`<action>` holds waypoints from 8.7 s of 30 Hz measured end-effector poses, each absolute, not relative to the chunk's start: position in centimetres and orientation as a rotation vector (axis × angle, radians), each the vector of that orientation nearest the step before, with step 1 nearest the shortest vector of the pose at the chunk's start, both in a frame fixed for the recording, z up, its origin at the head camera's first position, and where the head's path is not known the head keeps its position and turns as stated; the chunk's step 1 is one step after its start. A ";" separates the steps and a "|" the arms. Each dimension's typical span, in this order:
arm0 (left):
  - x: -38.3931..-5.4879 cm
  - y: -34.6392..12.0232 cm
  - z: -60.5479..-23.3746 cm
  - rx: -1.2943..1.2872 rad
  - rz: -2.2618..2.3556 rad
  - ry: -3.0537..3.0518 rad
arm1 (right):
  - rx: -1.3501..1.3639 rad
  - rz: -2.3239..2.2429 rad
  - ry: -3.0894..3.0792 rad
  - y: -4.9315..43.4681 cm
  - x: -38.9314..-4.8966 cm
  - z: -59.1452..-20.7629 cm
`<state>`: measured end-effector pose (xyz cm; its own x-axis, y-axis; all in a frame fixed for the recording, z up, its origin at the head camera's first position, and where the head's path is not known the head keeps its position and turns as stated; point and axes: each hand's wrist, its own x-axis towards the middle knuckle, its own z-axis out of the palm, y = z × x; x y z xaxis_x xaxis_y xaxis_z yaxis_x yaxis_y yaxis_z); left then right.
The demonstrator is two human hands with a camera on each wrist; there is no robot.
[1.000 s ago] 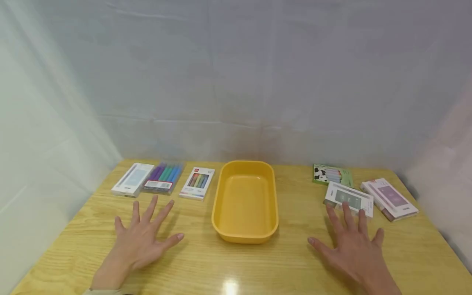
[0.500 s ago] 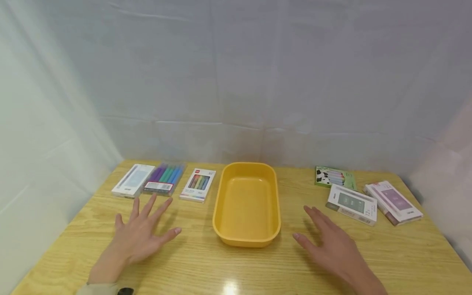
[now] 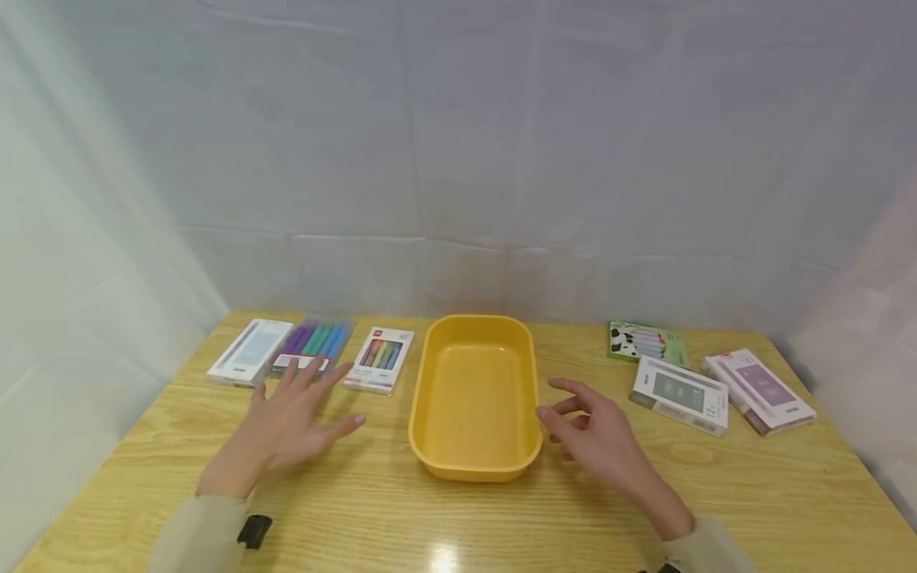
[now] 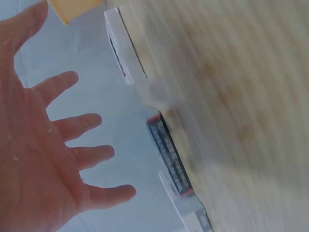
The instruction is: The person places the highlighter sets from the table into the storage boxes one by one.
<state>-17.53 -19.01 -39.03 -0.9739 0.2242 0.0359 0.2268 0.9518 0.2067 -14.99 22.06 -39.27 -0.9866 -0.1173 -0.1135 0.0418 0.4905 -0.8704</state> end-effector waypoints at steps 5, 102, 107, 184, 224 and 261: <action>-19.4 -17.8 -38.9 -0.395 -0.356 -3.085 | 0.037 -1.569 2.446 21.3 -15.8 -39.1; -23.4 -14.6 -35.6 -0.400 -0.588 -2.999 | 0.034 -1.956 1.703 22.0 -16.9 -40.0; -23.2 -13.9 -35.3 -0.435 -0.581 -2.978 | 0.037 -1.951 1.712 22.1 -16.9 -40.0; -20.1 -3.0 -37.8 -1.089 -0.176 -3.080 | 0.051 -1.963 1.702 22.3 -17.0 -40.0; -20.7 -2.8 -37.3 -1.186 -0.385 -3.123 | 0.054 -1.967 1.691 22.3 -17.0 -40.1; -21.7 -11.5 -36.5 -0.869 -0.614 -2.631 | 0.063 -1.986 1.680 22.2 -16.9 -40.1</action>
<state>-21.71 -11.52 -36.49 -0.7711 0.4902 0.4064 0.6194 0.7253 0.3004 -16.87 22.25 -40.15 -0.8570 -0.3628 -0.3661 0.4212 -0.0837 -0.9031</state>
